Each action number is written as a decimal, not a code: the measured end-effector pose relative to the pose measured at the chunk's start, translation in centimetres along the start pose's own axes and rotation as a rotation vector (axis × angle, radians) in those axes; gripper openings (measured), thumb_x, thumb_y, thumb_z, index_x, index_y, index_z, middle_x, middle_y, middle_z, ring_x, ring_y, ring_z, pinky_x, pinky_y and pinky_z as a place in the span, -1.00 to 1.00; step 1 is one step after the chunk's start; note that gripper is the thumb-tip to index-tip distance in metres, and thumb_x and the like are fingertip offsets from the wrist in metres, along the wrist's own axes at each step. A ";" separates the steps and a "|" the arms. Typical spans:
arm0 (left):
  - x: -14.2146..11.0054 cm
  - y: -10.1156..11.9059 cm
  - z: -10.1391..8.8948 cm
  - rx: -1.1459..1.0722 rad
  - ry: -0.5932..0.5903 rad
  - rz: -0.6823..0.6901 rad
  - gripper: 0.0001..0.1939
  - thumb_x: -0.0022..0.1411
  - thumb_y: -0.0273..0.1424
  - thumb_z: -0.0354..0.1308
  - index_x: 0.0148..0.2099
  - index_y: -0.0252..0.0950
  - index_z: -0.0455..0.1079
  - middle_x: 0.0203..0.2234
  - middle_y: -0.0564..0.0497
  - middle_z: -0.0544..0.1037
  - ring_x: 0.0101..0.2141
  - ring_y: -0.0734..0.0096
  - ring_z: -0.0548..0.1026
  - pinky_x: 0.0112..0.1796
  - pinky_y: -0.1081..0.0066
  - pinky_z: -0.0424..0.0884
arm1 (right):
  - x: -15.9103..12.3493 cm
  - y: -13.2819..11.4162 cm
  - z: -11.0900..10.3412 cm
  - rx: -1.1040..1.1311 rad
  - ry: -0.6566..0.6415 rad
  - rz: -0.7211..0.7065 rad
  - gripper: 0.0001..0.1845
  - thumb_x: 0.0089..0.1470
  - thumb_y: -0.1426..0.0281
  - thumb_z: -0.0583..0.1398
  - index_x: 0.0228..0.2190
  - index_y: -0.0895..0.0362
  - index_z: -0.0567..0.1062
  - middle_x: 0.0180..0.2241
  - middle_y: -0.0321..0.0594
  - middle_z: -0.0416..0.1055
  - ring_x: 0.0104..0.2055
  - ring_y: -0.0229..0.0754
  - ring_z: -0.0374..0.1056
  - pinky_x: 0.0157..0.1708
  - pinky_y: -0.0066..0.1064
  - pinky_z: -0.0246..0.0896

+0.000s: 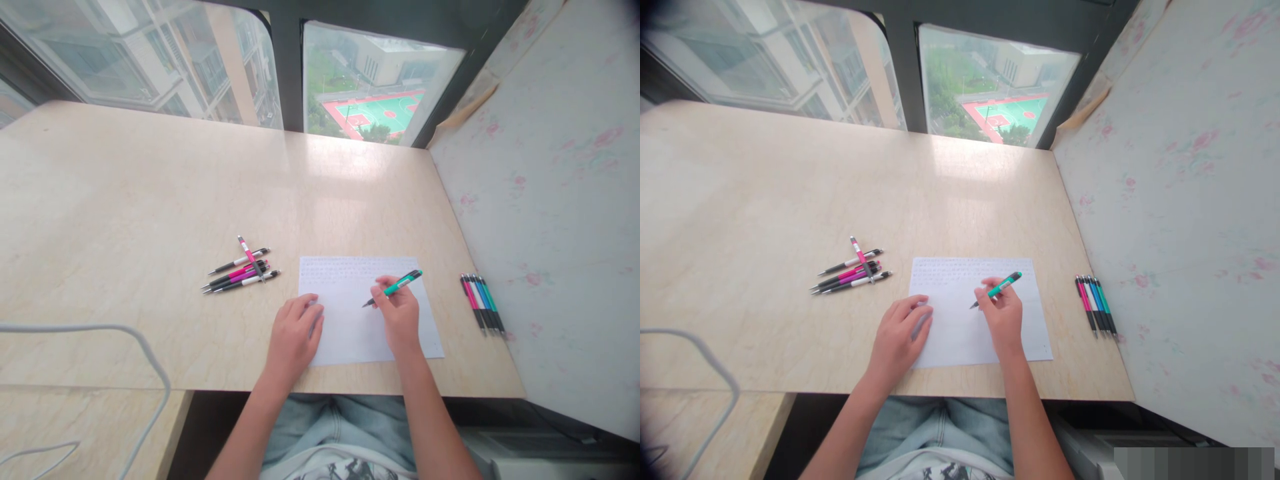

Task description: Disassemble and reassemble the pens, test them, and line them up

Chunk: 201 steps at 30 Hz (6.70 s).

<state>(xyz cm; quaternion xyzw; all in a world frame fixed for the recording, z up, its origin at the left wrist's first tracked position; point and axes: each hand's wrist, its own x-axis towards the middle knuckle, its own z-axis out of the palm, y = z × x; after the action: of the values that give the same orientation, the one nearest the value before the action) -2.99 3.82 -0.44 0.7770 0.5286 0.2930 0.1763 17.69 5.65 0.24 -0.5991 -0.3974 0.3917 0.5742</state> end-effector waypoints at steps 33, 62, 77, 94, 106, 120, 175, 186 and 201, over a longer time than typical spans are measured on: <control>-0.2 0.0 0.0 0.029 -0.025 -0.010 -0.86 0.29 -0.48 0.07 -0.13 -0.24 0.42 -0.05 -0.13 0.49 -0.11 0.15 0.43 -0.09 0.13 0.40 | 1.5 0.9 3.6 -0.550 -0.175 -0.208 -0.69 0.13 0.25 0.19 -0.58 0.11 0.35 -0.64 -0.39 0.27 -0.59 -0.32 0.15 -0.54 -0.47 0.05; -0.2 -0.1 0.0 0.033 -0.023 -0.008 -0.85 0.29 -0.48 0.07 -0.13 -0.23 0.43 -0.05 -0.13 0.49 -0.10 0.15 0.44 -0.08 0.12 0.40 | 1.6 1.1 3.7 -0.607 -0.102 -0.255 -0.68 0.15 0.27 0.14 -0.59 0.11 0.32 -0.66 -0.40 0.25 -0.60 -0.32 0.16 -0.53 -0.48 0.06; 0.0 0.0 -0.1 0.031 0.001 -0.007 -0.85 0.26 -0.49 0.09 -0.15 -0.23 0.44 -0.07 -0.12 0.50 -0.08 0.14 0.45 -0.06 0.10 0.41 | 2.5 1.0 2.2 0.008 0.018 -0.045 -0.73 0.16 0.17 0.15 -0.42 0.11 0.42 -0.51 -0.31 0.36 -0.46 -0.25 0.26 -0.42 -0.42 0.18; 0.2 -0.3 0.1 0.045 0.031 0.027 -0.86 0.26 -0.45 0.10 -0.14 -0.22 0.44 -0.08 -0.11 0.51 -0.07 0.13 0.46 -0.02 0.09 0.39 | -3.0 -0.6 -3.0 0.319 -0.022 0.100 -0.15 0.02 0.33 0.32 0.26 -0.01 0.10 -0.20 -0.19 0.53 -0.16 -0.13 0.44 -0.32 -0.35 0.35; 0.4 -0.7 0.3 0.054 0.047 0.041 -0.78 0.28 -0.41 0.08 -0.04 -0.23 0.42 -0.08 -0.11 0.53 -0.07 0.13 0.48 0.00 0.11 0.40 | -4.0 -0.6 -4.7 0.345 -0.085 0.111 0.07 -0.05 0.31 0.35 0.31 -0.04 -0.13 -0.20 -0.19 0.52 -0.38 -0.14 0.52 -0.48 -0.43 0.31; 0.4 -0.7 0.2 0.039 0.056 0.049 -0.76 0.28 -0.41 0.07 -0.01 -0.20 0.41 -0.08 -0.10 0.52 -0.07 0.12 0.48 -0.01 0.09 0.41 | -4.5 -0.9 -4.9 0.298 -0.135 0.114 -0.04 -0.05 0.33 0.35 0.24 -0.07 -0.05 -0.30 -0.29 0.51 -0.39 -0.12 0.53 -0.36 -0.29 0.44; 0.3 -0.8 0.3 0.018 0.046 0.035 -0.82 0.28 -0.40 0.09 -0.09 -0.22 0.44 -0.09 -0.10 0.52 -0.07 0.14 0.47 -0.01 0.13 0.39 | -3.4 1.0 -7.3 -0.914 -0.015 -0.247 -0.77 0.13 0.38 0.13 -0.22 0.15 0.55 -0.30 -0.15 0.50 -0.35 -0.12 0.37 -0.25 -0.30 0.23; 0.3 -0.9 0.4 0.013 0.041 0.028 -0.83 0.28 -0.40 0.09 -0.10 -0.21 0.44 -0.08 -0.09 0.52 -0.07 0.14 0.47 0.00 0.12 0.39 | -3.8 0.8 -6.5 -0.848 -0.040 -0.274 -0.80 0.12 0.37 0.14 -0.28 0.13 0.56 -0.36 -0.20 0.49 -0.41 -0.18 0.35 -0.31 -0.36 0.24; 0.3 -0.8 0.2 0.019 0.038 0.032 -0.82 0.27 -0.40 0.09 -0.10 -0.21 0.45 -0.09 -0.10 0.52 -0.08 0.14 0.48 -0.02 0.13 0.40 | -4.9 0.1 -5.5 -1.067 -0.054 -0.131 -0.90 0.09 0.36 0.18 -0.39 0.05 0.53 -0.36 -0.24 0.49 -0.31 -0.14 0.38 -0.45 -0.41 0.07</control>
<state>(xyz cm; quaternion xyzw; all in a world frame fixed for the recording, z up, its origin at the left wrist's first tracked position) -3.30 4.40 -1.00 0.7813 0.5221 0.3054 0.1543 20.96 -0.96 0.37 -0.7714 -0.5924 0.1139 0.2027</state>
